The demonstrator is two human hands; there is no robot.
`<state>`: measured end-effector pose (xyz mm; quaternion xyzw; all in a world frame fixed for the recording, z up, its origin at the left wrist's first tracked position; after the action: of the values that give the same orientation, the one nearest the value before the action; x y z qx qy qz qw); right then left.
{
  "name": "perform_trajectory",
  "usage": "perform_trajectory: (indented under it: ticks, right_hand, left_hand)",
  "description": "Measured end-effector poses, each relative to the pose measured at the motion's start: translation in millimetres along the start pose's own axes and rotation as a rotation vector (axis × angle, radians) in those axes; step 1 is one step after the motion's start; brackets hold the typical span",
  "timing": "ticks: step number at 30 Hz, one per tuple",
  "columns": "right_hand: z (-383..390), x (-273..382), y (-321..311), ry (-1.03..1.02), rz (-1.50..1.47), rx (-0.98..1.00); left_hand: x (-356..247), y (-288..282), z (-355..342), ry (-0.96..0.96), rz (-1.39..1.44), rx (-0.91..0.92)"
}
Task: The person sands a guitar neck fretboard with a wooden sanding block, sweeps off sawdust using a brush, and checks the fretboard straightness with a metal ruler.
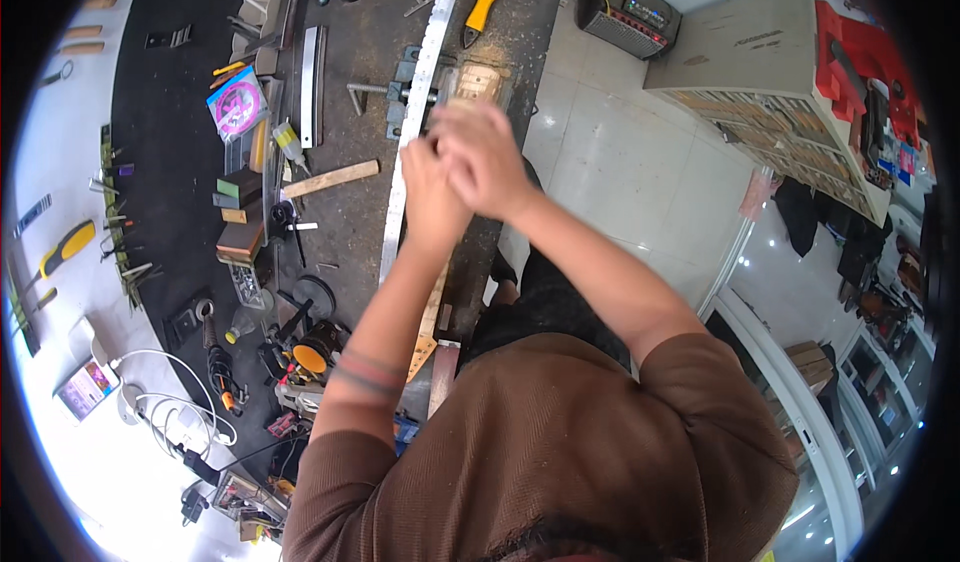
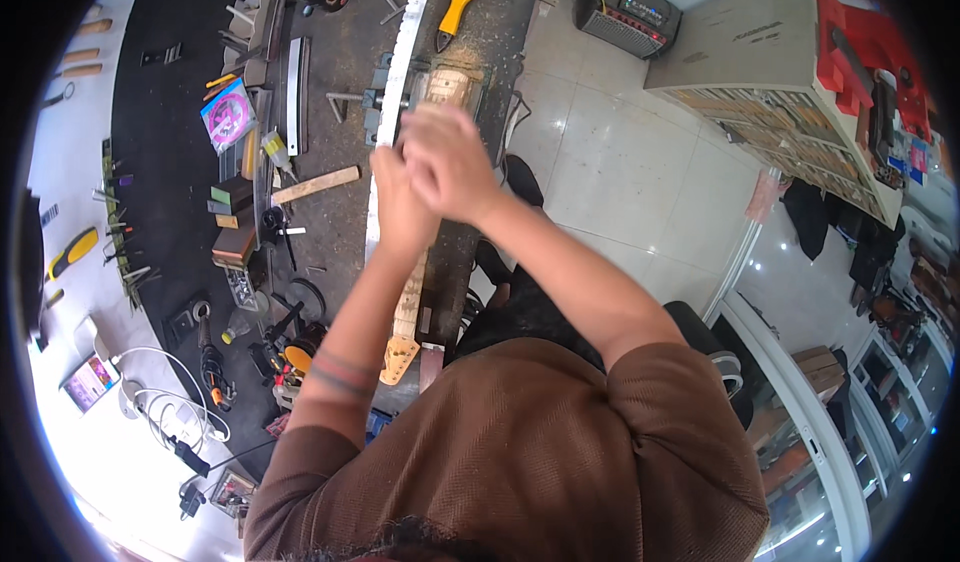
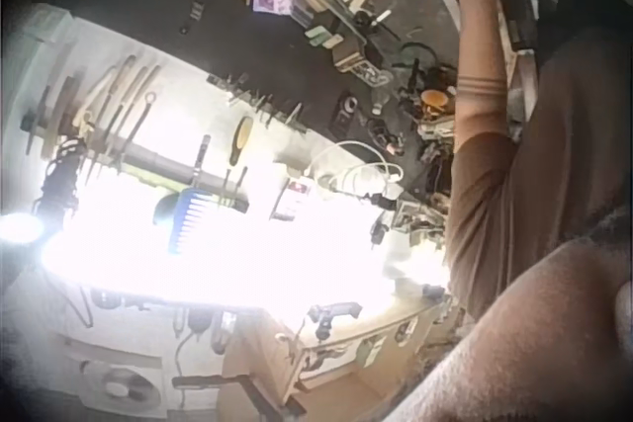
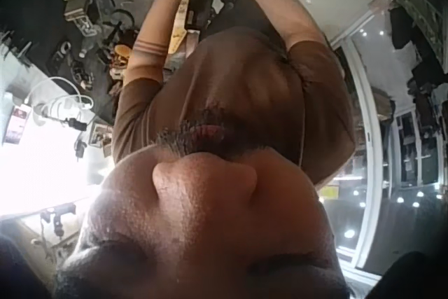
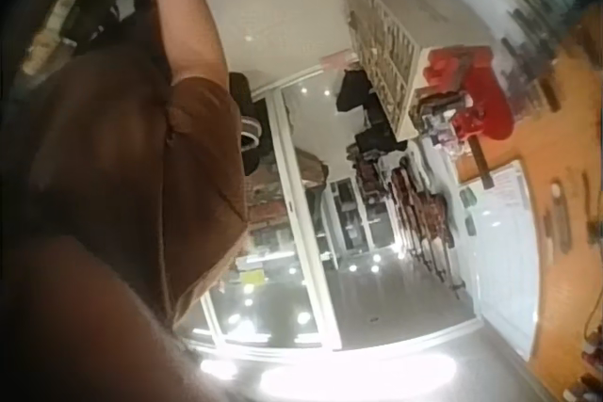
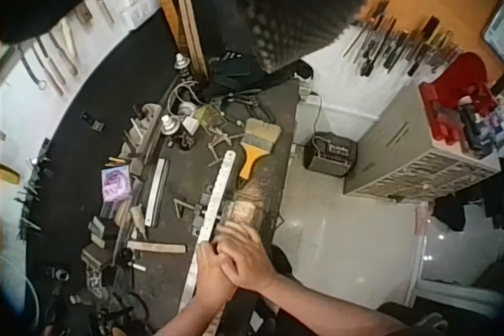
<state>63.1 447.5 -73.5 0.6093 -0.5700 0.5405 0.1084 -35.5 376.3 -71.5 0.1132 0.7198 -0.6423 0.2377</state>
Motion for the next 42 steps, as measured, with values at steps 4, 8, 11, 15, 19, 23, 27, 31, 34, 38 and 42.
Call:
perform_trajectory:
  ticks: [4,8,11,15,19,23,27,31,34,38,42]
  right_hand:
    - [-55,-33,-21,-0.088,0.005,0.027]
    - [-128,-90,-28,-0.151,0.059,0.000]
    - [-77,-64,-10,-0.119,0.061,-0.049]
    - [-4,-6,-4,0.017,0.049,0.058]
    - [-100,-66,-34,-0.176,0.054,-0.028]
    - [-127,-92,-28,-0.182,0.131,-0.006]
    - [-14,-13,4,-0.010,0.012,0.109]
    - [-29,-16,-13,-0.036,0.000,0.046]
    - [-122,-73,-30,-0.195,0.064,0.032]
    - [-95,-71,-22,-0.126,0.090,0.041]
    - [0,8,0,-0.010,0.001,0.153]
  left_hand:
    - [-12,1,-61,0.057,0.024,-0.121]
    - [-14,8,-154,0.078,-0.061,-0.249]
    - [-2,8,-93,0.044,-0.060,-0.075]
    - [-9,-8,-19,0.086,0.013,-0.036]
    - [-14,3,-107,0.109,-0.052,-0.137]
    - [-10,8,-147,0.051,-0.050,-0.241]
    - [0,-3,-15,0.030,0.040,-0.081]
    - [-14,-7,-35,0.058,0.074,-0.124]
    - [-4,6,-133,0.078,-0.051,-0.227]
    - [-6,10,-111,0.035,-0.074,-0.140]
    - [-6,-4,-13,0.044,0.027,-0.108]
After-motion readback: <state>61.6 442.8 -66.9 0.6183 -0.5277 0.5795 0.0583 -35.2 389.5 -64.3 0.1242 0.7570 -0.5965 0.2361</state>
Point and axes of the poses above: each hand's wrist, its own z-axis away from the middle knuckle, its own y-axis out of the palm, x = y × z, the point moved 4 cm from there along -z, towards the middle knuckle, and after that the axes turned 1 degree about y, right-handed, at the moved point
